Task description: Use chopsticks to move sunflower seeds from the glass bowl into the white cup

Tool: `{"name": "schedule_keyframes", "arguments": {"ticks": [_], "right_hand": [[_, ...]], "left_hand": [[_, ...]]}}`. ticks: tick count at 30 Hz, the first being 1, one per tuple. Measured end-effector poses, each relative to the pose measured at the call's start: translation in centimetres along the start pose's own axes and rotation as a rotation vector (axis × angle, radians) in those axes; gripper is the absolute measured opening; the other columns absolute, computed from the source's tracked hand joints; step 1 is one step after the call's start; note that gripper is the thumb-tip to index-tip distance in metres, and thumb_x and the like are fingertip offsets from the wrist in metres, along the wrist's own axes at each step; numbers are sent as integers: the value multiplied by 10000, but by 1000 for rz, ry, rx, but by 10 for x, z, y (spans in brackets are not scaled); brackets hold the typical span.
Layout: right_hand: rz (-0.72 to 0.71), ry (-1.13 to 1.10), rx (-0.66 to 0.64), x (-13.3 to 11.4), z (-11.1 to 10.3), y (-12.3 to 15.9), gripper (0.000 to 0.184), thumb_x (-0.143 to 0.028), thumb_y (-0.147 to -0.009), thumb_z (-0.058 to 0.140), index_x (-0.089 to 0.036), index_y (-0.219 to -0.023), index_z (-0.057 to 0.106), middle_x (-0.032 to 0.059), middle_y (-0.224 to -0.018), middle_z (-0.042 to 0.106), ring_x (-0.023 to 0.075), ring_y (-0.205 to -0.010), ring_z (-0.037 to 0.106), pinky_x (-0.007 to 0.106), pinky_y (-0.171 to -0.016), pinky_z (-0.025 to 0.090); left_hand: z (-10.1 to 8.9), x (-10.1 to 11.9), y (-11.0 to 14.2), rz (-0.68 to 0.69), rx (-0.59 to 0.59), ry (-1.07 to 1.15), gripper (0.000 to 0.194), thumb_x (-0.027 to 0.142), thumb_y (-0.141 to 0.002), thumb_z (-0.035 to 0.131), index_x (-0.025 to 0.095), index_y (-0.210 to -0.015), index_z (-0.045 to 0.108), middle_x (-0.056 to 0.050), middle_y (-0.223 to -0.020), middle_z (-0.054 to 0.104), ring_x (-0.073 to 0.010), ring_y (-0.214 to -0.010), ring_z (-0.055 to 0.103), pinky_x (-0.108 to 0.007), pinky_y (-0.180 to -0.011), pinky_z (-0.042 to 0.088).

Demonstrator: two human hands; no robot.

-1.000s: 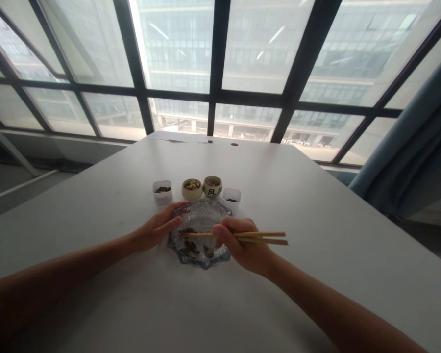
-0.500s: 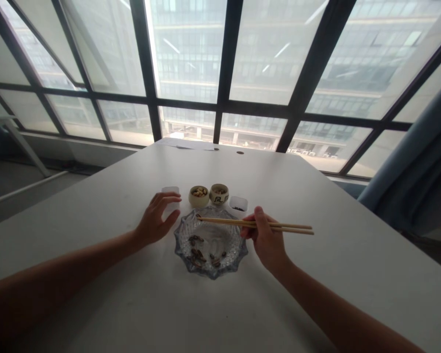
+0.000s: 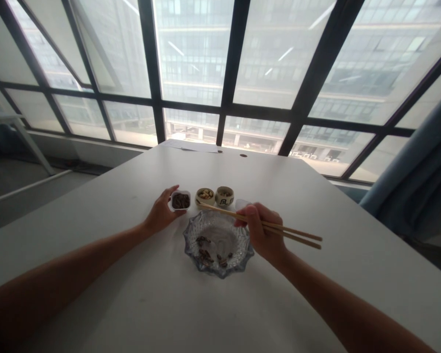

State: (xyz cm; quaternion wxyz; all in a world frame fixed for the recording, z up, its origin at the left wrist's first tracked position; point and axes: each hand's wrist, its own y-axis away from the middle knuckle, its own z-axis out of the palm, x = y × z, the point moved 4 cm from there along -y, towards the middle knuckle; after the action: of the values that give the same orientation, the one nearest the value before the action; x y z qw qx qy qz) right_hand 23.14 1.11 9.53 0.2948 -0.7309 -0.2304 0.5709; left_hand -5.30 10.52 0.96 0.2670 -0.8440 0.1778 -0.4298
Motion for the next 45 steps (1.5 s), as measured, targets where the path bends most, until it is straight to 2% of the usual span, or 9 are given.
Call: {"name": "schedule_keyframes", "arguments": {"ticks": [4, 9, 16, 20, 27, 31, 38, 42, 45], "right_hand": [[-140, 70, -130, -12, 35, -19, 470, -547, -987, 487, -183, -757, 678, 44, -588, 669, 148, -525, 614, 275, -536, 503], [-48, 142, -289, 6, 67, -34, 483, -583, -926, 575, -171, -688, 654, 50, -642, 677, 137, -561, 599, 253, -539, 480], [88, 113, -79, -8, 5, -30, 563, -682, -891, 555, -183, -662, 680, 43, -519, 630, 142, -458, 560, 265, -458, 469], [197, 163, -297, -14, -10, -18, 559, -669, -864, 607, -172, -619, 686, 43, -470, 619, 137, -410, 555, 245, -404, 452], [163, 199, -576, -14, 5, -4, 555, -612, -928, 546, -149, -654, 682, 55, -520, 653, 124, -425, 569, 213, -401, 432], [193, 150, -484, -8, 3, -5, 561, -648, -902, 567, -155, -656, 675, 46, -491, 640, 123, -407, 559, 215, -390, 434], [202, -15, 48, -5, -10, -23, 594, -737, -835, 582, -183, -628, 630, 36, -438, 583, 131, -355, 507, 252, -348, 398], [145, -39, 59, -13, 14, -27, 605, -749, -859, 531, -190, -650, 622, 35, -463, 593, 135, -381, 526, 265, -381, 423], [104, -19, -65, -14, 39, -29, 581, -722, -874, 540, -180, -691, 639, 37, -534, 633, 131, -451, 553, 260, -443, 458]], "left_hand": [[0, 5, 1, 47, 9, -20, 726, 201, -680, 802, 180, -1338, 497, -122, -1265, 601, -287, -1195, 595, -476, -1032, 499], [1, 1, 0, 39, 17, -14, 720, 208, -678, 814, 181, -1329, 507, -123, -1249, 603, -290, -1180, 601, -475, -1028, 503], [4, -1, 0, 21, -7, 11, 731, 282, -700, 796, 175, -1362, 504, -145, -1292, 603, -289, -1167, 614, -468, -1008, 513], [6, -7, 0, -40, -18, 49, 776, 360, -705, 787, 166, -1393, 485, -167, -1320, 609, -280, -1091, 648, -468, -963, 537], [3, -7, 0, -58, -27, 56, 806, 378, -702, 786, 153, -1405, 461, -169, -1326, 605, -297, -1161, 620, -467, -965, 542], [-1, 0, 0, 22, 25, -17, 757, 277, -692, 795, 176, -1375, 483, -149, -1312, 589, -307, -1203, 594, -488, -1018, 513], [-4, 18, 3, 184, 80, -54, 649, 143, -709, 773, 205, -1298, 508, -112, -1248, 576, -289, -1214, 570, -481, -1074, 475], [-3, 18, 4, 200, 77, -37, 640, 149, -716, 768, 197, -1296, 500, -115, -1248, 568, -288, -1207, 573, -474, -1068, 479], [-2, 17, 4, 206, 65, -27, 652, 165, -713, 774, 204, -1302, 497, -113, -1258, 568, -295, -1209, 574, -484, -1074, 472]]}}
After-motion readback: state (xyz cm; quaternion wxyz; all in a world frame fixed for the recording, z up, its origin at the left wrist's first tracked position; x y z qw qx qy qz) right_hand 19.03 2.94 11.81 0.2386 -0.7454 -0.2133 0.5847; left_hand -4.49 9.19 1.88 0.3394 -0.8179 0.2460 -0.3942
